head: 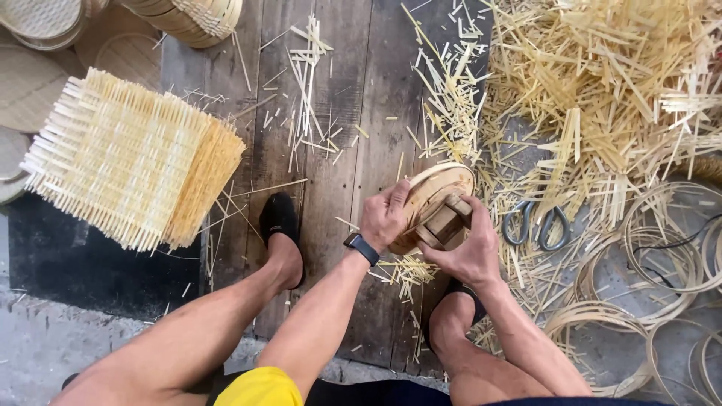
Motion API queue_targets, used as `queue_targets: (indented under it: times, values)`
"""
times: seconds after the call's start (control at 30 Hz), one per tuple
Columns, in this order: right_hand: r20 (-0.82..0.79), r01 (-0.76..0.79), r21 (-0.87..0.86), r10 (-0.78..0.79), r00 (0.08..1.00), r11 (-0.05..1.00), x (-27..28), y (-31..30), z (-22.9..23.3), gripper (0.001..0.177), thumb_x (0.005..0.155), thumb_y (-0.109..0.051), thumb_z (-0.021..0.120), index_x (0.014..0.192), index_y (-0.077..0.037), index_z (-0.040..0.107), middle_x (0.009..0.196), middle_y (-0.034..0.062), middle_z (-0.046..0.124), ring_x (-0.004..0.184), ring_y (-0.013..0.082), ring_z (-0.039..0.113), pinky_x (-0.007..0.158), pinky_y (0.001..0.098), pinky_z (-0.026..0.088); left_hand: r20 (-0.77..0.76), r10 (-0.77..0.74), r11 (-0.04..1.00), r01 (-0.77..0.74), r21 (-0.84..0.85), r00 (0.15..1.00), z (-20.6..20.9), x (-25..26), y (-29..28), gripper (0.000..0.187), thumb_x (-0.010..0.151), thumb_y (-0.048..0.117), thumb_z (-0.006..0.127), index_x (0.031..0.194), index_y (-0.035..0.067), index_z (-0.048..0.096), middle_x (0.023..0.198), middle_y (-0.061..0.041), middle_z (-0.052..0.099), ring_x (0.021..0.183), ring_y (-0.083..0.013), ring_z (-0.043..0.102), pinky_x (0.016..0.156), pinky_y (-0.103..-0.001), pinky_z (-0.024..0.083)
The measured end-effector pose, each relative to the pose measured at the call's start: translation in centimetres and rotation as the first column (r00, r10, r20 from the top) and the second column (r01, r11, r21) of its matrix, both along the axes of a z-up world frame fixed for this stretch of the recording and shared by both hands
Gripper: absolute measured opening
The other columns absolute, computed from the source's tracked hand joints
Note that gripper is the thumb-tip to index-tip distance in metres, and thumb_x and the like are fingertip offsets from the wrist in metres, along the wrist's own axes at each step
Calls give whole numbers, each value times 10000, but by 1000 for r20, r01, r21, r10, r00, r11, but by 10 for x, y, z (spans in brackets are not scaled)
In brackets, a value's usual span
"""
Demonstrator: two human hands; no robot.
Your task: Constructing and trimming bamboo basket bases using a circular wooden mold and scissors.
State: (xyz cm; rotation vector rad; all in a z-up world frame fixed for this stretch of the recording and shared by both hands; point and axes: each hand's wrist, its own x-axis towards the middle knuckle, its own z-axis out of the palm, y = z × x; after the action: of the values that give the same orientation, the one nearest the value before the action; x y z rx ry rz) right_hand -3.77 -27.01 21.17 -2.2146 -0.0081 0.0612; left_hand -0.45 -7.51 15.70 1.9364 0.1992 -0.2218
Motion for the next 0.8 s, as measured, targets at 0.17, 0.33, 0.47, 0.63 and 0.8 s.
queue_targets:
  times: [0.17, 0.33, 0.47, 0.63, 0.8]
  values:
    - [-133, 60, 174, -37, 990, 983, -4, -21, 4, 1079, 561, -427, 919, 1405, 17, 414, 1224, 192, 636, 1106, 292, 687, 993, 402, 575, -63, 30, 999, -29, 17, 998, -79, -7, 55, 653, 1076, 576, 434, 968, 27, 771, 640, -93, 622, 540, -228, 603, 495, -372, 503]
    - [-220, 195, 249, -141, 965, 949, -11, -43, 3, 1149, 531, -442, 908, 1447, 8, 381, 1254, 191, 614, 1118, 292, 678, 990, 411, 587, -28, -253, 923, 250, 294, 967, -132, -40, 123, 463, 1063, 399, 556, 936, 5, 764, 766, -152, 733, 641, -220, 686, 592, -392, 538]
    - [-176, 239, 296, -194, 965, 925, -18, -55, -6, 1107, 581, -391, 907, 1464, 28, 386, 1308, 199, 595, 1194, 302, 645, 1050, 419, 551, -837, -135, 988, 5, -157, 530, -83, -23, 111, 241, 940, 220, 656, 1000, -8, 705, 940, -203, 741, 817, -341, 755, 753, -488, 631]
    - [-203, 286, 312, -231, 952, 906, -21, -58, -5, 1113, 572, -355, 910, 1473, 23, 379, 1311, 198, 590, 1196, 298, 641, 1051, 418, 546, -584, -421, 684, 666, 298, 694, -151, 37, 114, 336, 805, 245, 825, 1073, 56, 753, 1043, -141, 757, 916, -265, 765, 876, -377, 616]
    - [-210, 288, 382, -221, 953, 878, -26, -63, -15, 1077, 606, -294, 909, 1476, 28, 362, 1324, 186, 578, 1211, 280, 645, 1066, 403, 545, -402, 517, 263, -587, -766, 756, -142, 159, 129, 114, 987, 59, 649, 1044, 147, 603, 961, -95, 727, 911, -255, 714, 828, -409, 616]
